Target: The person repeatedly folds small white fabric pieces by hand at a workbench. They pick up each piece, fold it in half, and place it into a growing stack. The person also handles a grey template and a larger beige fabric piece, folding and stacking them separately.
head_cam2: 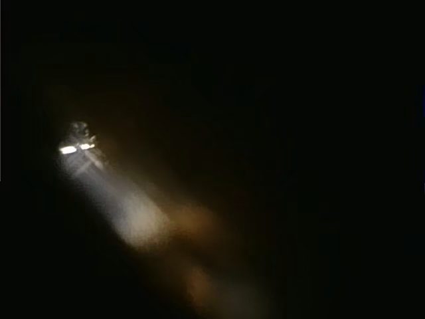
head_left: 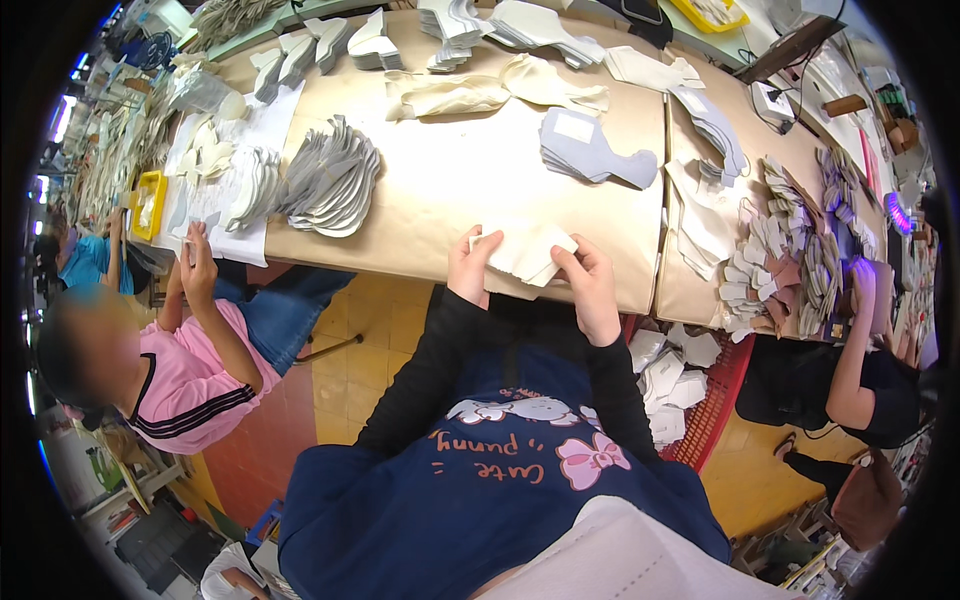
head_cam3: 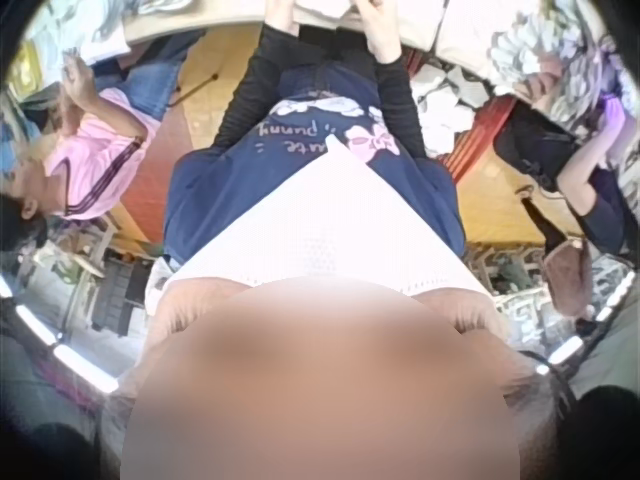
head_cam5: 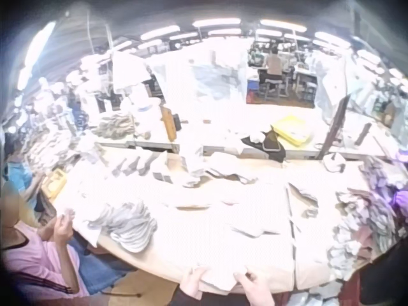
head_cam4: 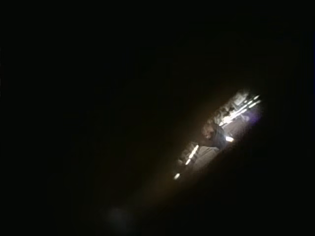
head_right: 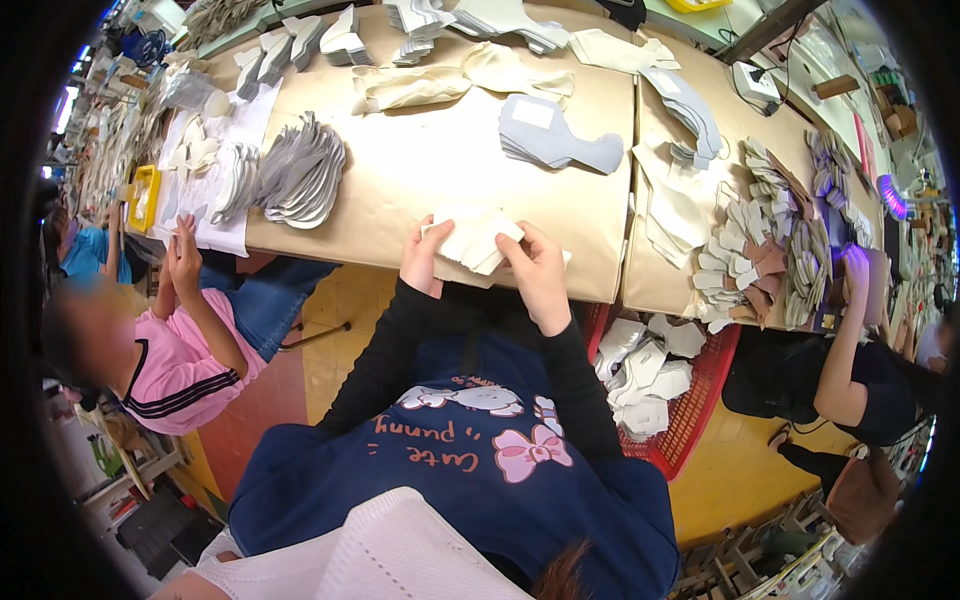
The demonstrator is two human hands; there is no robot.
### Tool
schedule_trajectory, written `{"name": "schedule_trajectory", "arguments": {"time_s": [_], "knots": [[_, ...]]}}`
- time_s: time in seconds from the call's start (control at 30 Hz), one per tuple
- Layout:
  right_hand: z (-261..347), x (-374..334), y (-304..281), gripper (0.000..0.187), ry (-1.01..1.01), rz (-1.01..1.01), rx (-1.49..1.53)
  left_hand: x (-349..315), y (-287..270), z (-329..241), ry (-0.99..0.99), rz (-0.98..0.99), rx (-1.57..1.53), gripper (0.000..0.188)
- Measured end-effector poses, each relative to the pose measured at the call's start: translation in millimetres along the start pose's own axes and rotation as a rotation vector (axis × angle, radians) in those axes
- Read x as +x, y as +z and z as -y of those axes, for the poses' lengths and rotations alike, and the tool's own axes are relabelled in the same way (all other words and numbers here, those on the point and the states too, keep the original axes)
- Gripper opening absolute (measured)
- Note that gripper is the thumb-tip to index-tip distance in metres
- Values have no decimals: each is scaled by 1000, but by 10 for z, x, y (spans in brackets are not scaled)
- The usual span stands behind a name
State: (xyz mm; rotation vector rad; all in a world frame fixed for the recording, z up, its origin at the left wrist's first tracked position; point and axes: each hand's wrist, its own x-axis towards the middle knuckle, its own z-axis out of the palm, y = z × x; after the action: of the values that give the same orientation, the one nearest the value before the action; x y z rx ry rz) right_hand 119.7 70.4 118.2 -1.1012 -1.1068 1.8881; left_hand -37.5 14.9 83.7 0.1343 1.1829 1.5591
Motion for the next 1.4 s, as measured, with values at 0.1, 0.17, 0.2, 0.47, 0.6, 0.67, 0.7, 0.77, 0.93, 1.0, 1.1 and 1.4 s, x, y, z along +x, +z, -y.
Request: {"name": "schedule_trajectory", "arguments": {"time_s": [0.1,0.17,0.2,0.47,0.6,0.67,0.7,0.77,0.93,1.0,1.1,1.4], "knots": [[-36,7,-79,20,-20,-37,47,146,-160,60,52,-104,35,26],[-40,-4,-137,21,-1,-45,53,213,-234,89,57,-176,60,29],[-41,-7,-166,21,5,-52,57,245,-266,90,67,-147,82,28],[-18,-116,-599,27,9,-93,138,428,-413,-5,102,-51,115,24],[57,-255,-883,30,-67,-253,262,443,-428,-23,107,-67,90,23],[171,-361,-1042,32,-100,-315,291,454,-437,-48,84,-36,69,22],[250,-428,-1124,32,-145,-316,231,456,-435,-51,88,-46,83,21],[386,-542,-1231,33,-259,-432,167,455,-427,-55,105,-75,83,19],[814,-841,-1376,32,-330,-455,80,468,-441,-81,109,-22,120,16],[880,-823,-1344,29,-247,-496,-265,469,-461,-97,136,-3,174,17],[797,-499,-1251,24,-108,-371,-755,457,-477,-133,190,34,306,17],[287,230,-685,28,-185,-392,-970,201,-540,-443,509,180,524,10]]}}
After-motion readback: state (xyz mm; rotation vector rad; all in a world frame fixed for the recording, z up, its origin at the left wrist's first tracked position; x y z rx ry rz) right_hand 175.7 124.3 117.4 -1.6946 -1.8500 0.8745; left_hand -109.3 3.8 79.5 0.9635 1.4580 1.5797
